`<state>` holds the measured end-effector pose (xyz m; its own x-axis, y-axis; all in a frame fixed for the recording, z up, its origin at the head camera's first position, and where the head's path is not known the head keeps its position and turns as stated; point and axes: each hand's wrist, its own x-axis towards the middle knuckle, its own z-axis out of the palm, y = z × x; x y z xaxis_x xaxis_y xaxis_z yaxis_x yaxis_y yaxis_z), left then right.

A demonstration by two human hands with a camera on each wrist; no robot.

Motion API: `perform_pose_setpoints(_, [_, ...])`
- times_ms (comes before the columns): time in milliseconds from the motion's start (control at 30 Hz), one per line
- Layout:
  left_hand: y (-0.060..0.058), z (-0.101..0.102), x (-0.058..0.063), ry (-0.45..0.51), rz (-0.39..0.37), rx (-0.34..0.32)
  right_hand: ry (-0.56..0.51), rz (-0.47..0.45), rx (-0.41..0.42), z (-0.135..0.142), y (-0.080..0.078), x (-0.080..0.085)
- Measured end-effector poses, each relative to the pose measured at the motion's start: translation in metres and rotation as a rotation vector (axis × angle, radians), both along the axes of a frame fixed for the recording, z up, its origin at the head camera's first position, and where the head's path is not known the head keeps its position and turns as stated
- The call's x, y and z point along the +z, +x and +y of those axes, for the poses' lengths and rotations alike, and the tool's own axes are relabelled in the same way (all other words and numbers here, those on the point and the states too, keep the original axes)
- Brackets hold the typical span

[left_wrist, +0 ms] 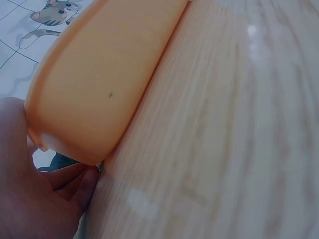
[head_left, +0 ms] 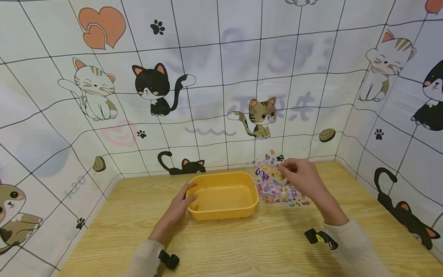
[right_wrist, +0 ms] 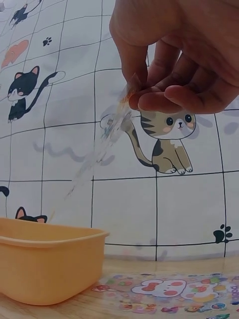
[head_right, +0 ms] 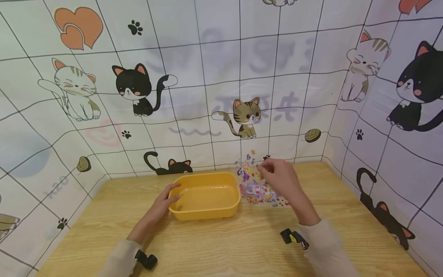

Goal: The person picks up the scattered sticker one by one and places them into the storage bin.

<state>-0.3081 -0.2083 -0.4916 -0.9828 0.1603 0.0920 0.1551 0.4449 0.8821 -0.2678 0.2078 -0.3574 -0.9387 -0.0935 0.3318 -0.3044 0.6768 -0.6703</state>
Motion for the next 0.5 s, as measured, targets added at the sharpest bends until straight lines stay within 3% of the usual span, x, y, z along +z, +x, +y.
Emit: perform_pose_setpoints(500, [0.0,0.0,0.002,-0.003,-0.002,-0.007,0.009,0.059,0.017,-0.02,-0.001,-0.005])
